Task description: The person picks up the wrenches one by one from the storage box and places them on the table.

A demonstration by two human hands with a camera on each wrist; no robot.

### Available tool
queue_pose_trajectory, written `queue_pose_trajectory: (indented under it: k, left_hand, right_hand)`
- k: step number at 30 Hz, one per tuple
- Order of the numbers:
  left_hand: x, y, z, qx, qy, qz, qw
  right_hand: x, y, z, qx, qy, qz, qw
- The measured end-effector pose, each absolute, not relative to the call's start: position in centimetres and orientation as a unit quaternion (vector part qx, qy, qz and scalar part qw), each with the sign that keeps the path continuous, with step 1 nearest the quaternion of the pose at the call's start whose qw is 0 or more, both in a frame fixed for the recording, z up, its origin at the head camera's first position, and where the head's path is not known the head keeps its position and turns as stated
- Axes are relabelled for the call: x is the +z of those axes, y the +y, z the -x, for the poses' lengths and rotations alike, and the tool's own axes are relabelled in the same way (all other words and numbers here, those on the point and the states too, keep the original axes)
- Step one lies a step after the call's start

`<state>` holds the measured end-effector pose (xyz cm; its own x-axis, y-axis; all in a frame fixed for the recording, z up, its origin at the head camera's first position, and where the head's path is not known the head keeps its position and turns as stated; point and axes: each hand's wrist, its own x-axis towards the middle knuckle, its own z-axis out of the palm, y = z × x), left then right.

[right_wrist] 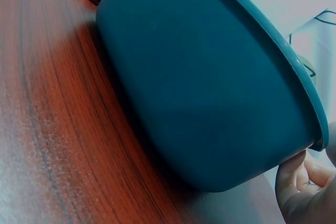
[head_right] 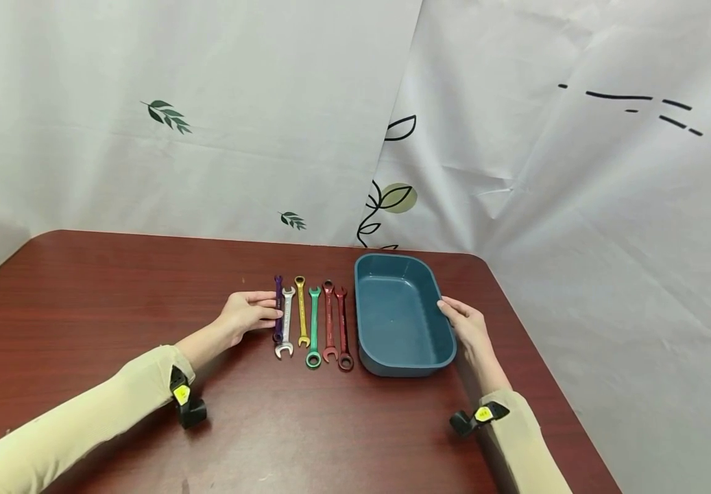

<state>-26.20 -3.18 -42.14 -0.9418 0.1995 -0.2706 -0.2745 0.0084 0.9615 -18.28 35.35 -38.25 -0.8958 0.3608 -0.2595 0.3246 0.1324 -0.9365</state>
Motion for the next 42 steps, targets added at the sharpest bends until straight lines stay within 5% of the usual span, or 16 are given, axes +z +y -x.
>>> queue_pose_trajectory:
  k: [42]
  left_hand:
    - [-41.95,-3.17,26.03,0.582,0.804,0.007,0.123]
  right_hand:
    - [-38.4,35.58,18.77,0.619,-0.755,0.219,0.012]
